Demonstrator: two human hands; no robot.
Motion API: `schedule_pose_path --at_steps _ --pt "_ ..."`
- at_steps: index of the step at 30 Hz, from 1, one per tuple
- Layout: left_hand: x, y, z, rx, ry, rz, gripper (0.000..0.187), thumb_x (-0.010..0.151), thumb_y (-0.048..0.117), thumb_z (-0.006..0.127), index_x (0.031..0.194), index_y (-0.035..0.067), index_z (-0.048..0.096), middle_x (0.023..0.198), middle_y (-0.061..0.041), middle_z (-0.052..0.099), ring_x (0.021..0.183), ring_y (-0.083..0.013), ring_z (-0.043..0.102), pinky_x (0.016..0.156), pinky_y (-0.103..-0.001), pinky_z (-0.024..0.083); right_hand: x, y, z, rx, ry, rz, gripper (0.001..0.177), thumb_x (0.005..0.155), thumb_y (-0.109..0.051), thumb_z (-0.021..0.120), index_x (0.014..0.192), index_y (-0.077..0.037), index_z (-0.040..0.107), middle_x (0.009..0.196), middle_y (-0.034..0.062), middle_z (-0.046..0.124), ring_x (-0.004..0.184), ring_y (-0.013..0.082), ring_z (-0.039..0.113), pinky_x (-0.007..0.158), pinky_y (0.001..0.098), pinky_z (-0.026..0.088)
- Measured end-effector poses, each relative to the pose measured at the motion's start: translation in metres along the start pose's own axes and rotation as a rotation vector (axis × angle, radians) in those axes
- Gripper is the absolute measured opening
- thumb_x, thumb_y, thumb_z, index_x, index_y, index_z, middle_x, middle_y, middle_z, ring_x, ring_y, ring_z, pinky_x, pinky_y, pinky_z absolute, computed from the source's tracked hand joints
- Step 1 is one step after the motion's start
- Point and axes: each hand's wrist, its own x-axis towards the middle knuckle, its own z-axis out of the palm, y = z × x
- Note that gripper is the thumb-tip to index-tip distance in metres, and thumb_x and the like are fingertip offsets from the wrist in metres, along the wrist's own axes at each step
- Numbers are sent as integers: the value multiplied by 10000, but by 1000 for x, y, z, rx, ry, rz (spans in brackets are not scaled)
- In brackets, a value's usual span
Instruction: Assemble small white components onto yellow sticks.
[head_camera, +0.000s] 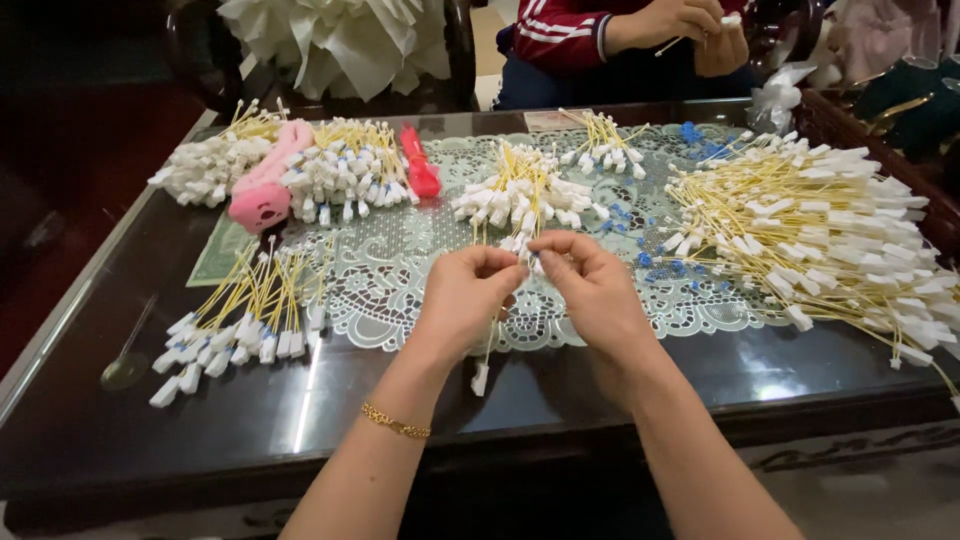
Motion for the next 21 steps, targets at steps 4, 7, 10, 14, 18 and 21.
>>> schedule_pose_path --at_steps 4,7,10,14,18,21 --pt "-21 17 -5 2 -23 -2 234 759 103 734 946 -36 709 709 -141 669 551 -142 626 471 -255 578 3 0 4 26 -41 57 192 955 -72 578 1095 -43 706 809 99 669 727 137 565 685 232 495" --pt "-30 17 -12 38 -90 -15 233 760 117 730 959 -5 735 692 -160 678 531 -152 631 467 -277 576 5 -2 8 105 -58 80 204 949 -56 568 1110 -6 683 751 109 644 669 147 622 567 191 435" --pt "-50 17 -24 -41 -240 -94 372 809 200 700 1126 7 686 786 -146 698 628 -132 645 580 -239 585 -1 -15 2 77 68 57 209 901 -34 597 1076 -3 707 682 118 638 609 137 619 545 199 489" --pt "-85 24 -45 -122 -376 -199 403 967 266 499 1232 -27 582 801 -114 688 636 -138 688 563 -233 598 0 3 -16 216 127 -5 179 974 -2 523 1122 3 623 941 157 657 726 163 654 623 228 558" --pt "-97 -1 -53 -245 -281 -242 390 946 154 528 1266 -64 571 836 -183 690 635 -210 717 561 -300 626 -13 25 -25 289 177 -21 156 1001 -5 494 1124 11 588 998 146 646 748 146 649 645 206 568" --pt "-99 -14 -54 -247 -213 -193 345 938 92 537 1235 -66 612 885 -183 698 685 -196 715 628 -314 640 -32 16 -24 151 299 -80 126 1011 -34 522 1099 4 603 1152 162 616 850 163 611 717 250 574"
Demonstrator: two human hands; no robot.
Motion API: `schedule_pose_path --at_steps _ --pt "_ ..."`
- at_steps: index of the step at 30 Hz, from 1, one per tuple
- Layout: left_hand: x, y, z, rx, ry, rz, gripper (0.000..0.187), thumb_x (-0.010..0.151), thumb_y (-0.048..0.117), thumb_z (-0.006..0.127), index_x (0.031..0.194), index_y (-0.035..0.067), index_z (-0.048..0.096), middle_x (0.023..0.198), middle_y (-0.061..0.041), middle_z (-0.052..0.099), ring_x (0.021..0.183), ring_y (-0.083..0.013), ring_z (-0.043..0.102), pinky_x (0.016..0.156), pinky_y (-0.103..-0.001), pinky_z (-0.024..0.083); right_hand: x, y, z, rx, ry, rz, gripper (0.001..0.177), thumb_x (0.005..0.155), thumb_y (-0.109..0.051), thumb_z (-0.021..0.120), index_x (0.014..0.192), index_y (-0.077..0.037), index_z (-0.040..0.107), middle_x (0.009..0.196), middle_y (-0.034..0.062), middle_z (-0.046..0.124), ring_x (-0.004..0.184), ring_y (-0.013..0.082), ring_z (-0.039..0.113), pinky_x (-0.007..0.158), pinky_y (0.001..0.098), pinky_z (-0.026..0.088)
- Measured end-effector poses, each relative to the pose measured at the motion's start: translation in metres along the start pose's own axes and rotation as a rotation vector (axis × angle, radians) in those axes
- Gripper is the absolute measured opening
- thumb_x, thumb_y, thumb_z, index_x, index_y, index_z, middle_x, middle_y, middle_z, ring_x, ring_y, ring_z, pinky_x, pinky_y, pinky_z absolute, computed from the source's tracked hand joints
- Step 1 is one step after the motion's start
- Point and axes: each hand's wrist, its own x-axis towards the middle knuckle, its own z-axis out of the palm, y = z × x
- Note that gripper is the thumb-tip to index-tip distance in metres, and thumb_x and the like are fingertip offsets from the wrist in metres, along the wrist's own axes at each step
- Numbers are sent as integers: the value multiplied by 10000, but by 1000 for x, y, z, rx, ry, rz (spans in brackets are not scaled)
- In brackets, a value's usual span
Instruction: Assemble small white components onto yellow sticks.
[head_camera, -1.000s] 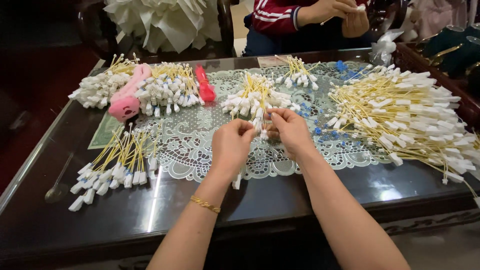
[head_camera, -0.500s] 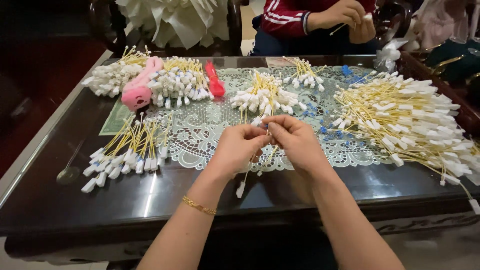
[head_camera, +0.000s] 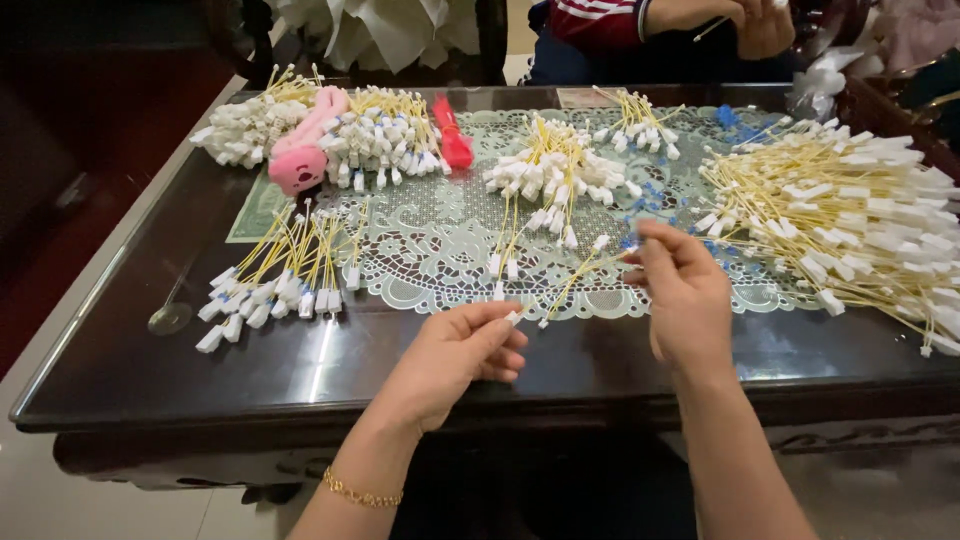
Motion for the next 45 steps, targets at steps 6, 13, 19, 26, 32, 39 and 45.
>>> schedule_pose_path --at_steps 6,13,19,26,32,39,45 --pt "4 -21 11 -88 106 112 377 851 23 683 1212 -73 635 865 -189 687 733 -255 730 669 -375 653 -60 -4 6 -23 -12 81 115 946 -12 580 1007 52 654 912 204 691 749 230 685 681 337 615" --pt "-16 -10 29 -105 163 24 320 795 -13 694 1113 -47 700 749 -124 670 675 -159 619 646 -293 587 -81 -1 23 15 -33 276 238 822 -6 697 1058 30 695 771 144 713 645 165 650 685 242 545" --pt "-22 -9 38 -166 144 -17 338 803 23 700 1137 -24 728 811 -112 705 663 -144 610 639 -273 573 -85 0 27 5 -6 329 254 789 32 719 1043 21 709 889 113 733 773 144 662 759 246 565" --pt "-23 -4 43 -174 184 -24 311 807 21 703 1112 -23 746 838 -122 718 720 -164 629 690 -298 588 -83 -5 26 -75 -23 305 144 773 3 754 916 -4 736 850 88 753 761 126 670 756 240 568" --pt "-20 -10 40 -154 142 32 313 786 1 723 1097 -24 749 825 -103 709 718 -144 619 685 -281 582 -78 0 18 -66 -103 320 159 749 7 777 894 -12 715 856 86 740 790 135 670 765 246 555" --pt "-19 -8 41 -142 137 18 321 798 16 717 1113 -29 756 800 -72 690 682 -109 567 640 -233 523 -77 3 14 -66 -166 315 188 757 -2 764 943 -4 737 879 96 759 789 136 681 775 244 561" --pt "-21 -2 39 -149 140 -38 315 828 39 686 1132 -23 743 818 -104 688 734 -148 610 686 -290 590 -79 -4 19 -102 -154 336 133 774 0 749 907 -8 756 904 75 749 830 122 657 805 244 547"
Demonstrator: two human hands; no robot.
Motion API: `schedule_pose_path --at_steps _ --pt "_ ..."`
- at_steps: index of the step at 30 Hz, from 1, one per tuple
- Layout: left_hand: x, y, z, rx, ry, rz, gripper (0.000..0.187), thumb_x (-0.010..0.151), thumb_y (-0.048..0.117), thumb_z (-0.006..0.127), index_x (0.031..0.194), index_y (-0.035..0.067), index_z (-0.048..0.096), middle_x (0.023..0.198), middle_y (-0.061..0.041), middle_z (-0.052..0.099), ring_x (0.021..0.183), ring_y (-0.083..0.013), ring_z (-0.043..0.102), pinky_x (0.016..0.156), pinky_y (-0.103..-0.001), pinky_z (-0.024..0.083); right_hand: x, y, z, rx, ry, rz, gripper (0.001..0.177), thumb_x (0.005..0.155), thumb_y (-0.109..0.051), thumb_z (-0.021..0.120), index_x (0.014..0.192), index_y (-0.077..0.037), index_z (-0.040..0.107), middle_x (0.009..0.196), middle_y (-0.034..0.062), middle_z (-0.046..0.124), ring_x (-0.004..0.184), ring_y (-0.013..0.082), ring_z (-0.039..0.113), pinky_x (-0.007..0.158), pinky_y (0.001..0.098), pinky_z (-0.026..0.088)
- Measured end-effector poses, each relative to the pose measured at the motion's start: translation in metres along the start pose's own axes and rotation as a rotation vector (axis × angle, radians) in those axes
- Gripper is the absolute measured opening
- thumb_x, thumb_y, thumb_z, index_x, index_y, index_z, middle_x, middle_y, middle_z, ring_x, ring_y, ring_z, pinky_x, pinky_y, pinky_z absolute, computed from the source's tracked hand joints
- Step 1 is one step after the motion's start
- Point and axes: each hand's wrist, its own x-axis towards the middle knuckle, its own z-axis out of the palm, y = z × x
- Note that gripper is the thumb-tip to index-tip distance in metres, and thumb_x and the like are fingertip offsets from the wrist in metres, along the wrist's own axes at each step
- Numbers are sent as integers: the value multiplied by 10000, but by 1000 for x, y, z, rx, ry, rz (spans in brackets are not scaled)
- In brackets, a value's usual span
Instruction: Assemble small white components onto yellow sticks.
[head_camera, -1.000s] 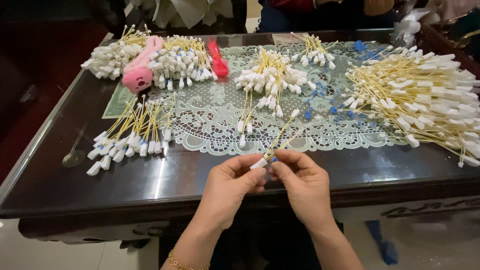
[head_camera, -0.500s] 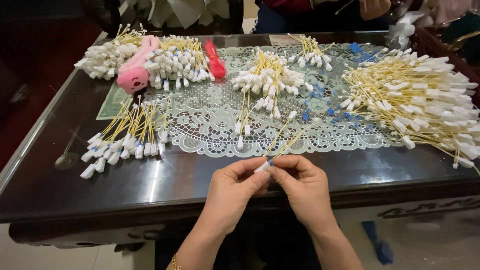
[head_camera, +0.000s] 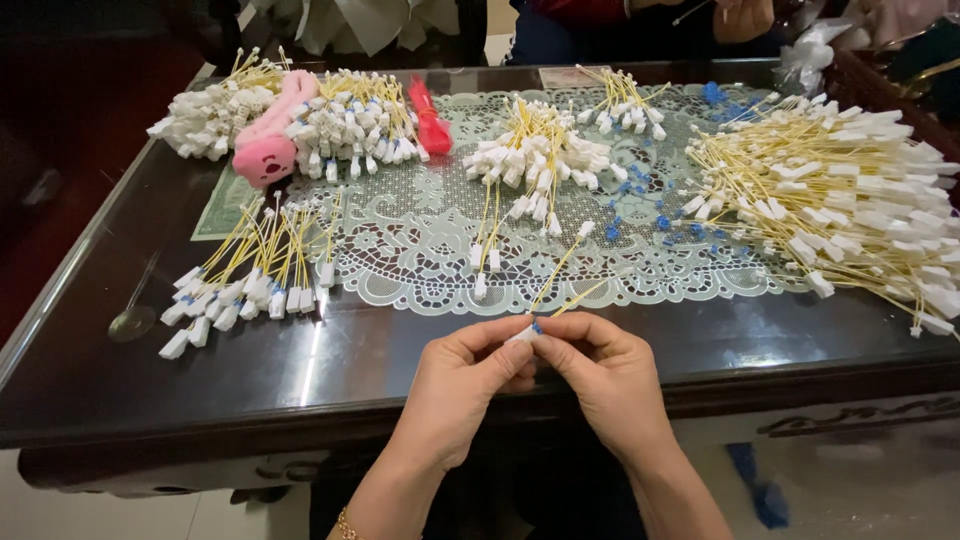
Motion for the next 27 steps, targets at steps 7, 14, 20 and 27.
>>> schedule_pose_path --at_steps 7,14,20,27 --pt "1 -4 -1 -34 26 5 267 846 26 656 1094 -21 743 873 -130 730 740 -165 647 722 -312 607 -4 5 2 24 -136 -119 175 856 -26 658 1015 -5 730 938 69 713 885 121 632 841 242 511" --pt "2 -8 -1 -39 60 47 240 842 13 660 1064 -33 742 862 -143 729 708 -177 651 713 -304 607 -7 7 9 10 -107 -212 127 873 -33 647 979 -6 711 969 77 692 899 132 632 841 252 525" --pt "3 -14 -5 -72 43 81 218 854 18 656 1052 -28 736 872 -141 733 704 -164 641 701 -292 594 -7 9 8 42 -149 -226 117 869 -23 656 973 -10 708 966 81 690 891 132 628 827 253 526" --pt "3 -8 -8 -88 9 67 233 867 78 655 1070 -11 728 848 -125 713 691 -167 630 682 -309 594 -1 -2 8 -54 -168 -319 108 864 -40 663 948 -25 729 932 73 710 878 130 640 828 249 519"
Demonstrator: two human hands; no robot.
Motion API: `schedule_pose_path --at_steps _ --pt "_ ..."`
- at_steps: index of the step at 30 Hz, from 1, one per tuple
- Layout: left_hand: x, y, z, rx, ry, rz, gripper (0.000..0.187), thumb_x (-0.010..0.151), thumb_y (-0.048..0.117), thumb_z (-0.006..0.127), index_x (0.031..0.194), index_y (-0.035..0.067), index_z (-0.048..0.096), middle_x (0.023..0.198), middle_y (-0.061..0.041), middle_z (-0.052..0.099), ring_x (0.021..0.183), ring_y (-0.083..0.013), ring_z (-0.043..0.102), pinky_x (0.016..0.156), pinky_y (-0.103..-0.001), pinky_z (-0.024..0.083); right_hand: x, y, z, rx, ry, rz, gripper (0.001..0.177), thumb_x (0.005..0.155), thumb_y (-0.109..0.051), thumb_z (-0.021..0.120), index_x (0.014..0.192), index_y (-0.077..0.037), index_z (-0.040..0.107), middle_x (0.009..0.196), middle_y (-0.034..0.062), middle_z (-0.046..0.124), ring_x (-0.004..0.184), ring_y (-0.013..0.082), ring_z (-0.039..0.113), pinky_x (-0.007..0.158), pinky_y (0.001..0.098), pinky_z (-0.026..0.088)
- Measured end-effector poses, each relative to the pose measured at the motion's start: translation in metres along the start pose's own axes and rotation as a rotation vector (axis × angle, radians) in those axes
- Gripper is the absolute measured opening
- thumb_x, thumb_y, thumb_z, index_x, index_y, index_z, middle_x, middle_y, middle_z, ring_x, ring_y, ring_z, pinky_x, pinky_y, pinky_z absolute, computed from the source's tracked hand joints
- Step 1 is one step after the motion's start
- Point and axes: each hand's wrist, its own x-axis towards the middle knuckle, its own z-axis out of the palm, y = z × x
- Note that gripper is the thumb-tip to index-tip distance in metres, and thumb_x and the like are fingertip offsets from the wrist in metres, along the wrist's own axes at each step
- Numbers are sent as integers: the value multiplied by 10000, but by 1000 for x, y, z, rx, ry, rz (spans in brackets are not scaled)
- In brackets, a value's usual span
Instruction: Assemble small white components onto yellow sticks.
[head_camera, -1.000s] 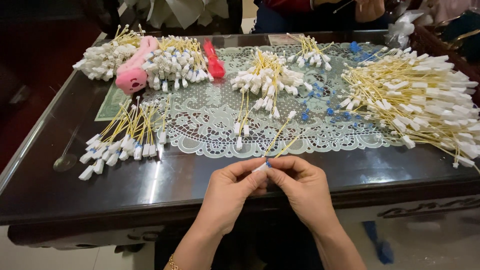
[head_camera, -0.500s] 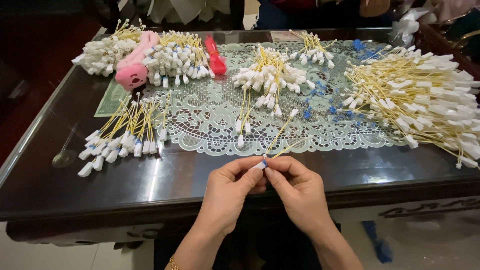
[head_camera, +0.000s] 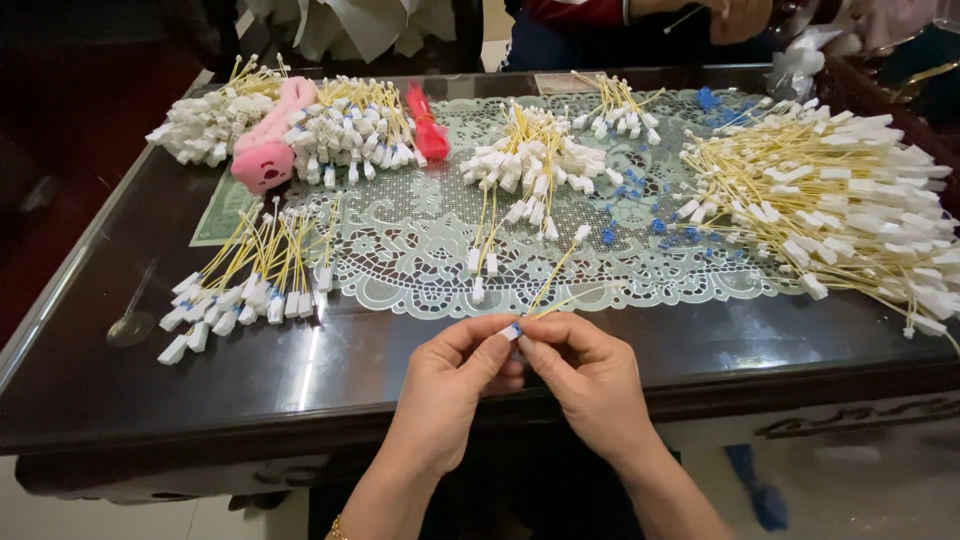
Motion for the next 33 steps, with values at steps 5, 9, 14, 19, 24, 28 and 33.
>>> schedule_pose_path --at_steps 5,9,14,19,24,28,33 --pt "4 -2 0 14 35 30 237 866 79 658 1074 -9 732 829 -121 719 677 -155 633 686 -284 577 -2 2 10 7 23 -42 121 875 -29 647 973 -26 716 963 81 697 878 128 634 817 247 530" --pt "-2 6 9 161 107 89 225 848 71 669 1043 -2 756 822 -95 735 713 -130 654 729 -278 611 -5 8 10 55 31 -46 111 875 -15 648 974 -21 697 996 94 689 896 136 638 810 253 558" --pt "-4 9 -3 264 109 190 223 838 76 685 1036 24 775 814 -69 743 689 -118 649 697 -253 591 7 -5 4 -33 -69 -63 126 871 -30 653 980 -23 715 984 80 701 912 145 643 861 261 521" --pt "0 61 -36 627 223 487 212 867 186 648 1040 112 745 950 -21 769 882 -103 684 785 -244 566 42 -18 -29 -320 14 -99 123 849 -85 692 966 -95 729 950 25 743 879 112 675 840 237 522" --pt "45 81 -123 1429 618 798 248 948 223 668 1149 109 757 853 -126 675 791 -308 611 733 -441 451 105 23 -85 -851 -47 -56 282 938 -109 510 1145 -105 702 1034 85 658 969 267 631 849 392 469" --pt "53 72 -143 1714 663 766 265 932 286 622 1072 119 774 895 -159 720 820 -374 657 706 -495 482 133 54 -87 -1164 -204 16 368 923 -139 461 1228 -208 654 1326 -30 572 1048 258 620 714 473 514" --pt "54 59 -151 2007 861 682 252 857 439 646 1048 313 754 941 -30 718 882 -332 633 742 -463 435 146 77 -88 -1406 -361 -158 424 834 -19 522 1179 -200 690 1056 12 660 818 340 650 559 511 483"
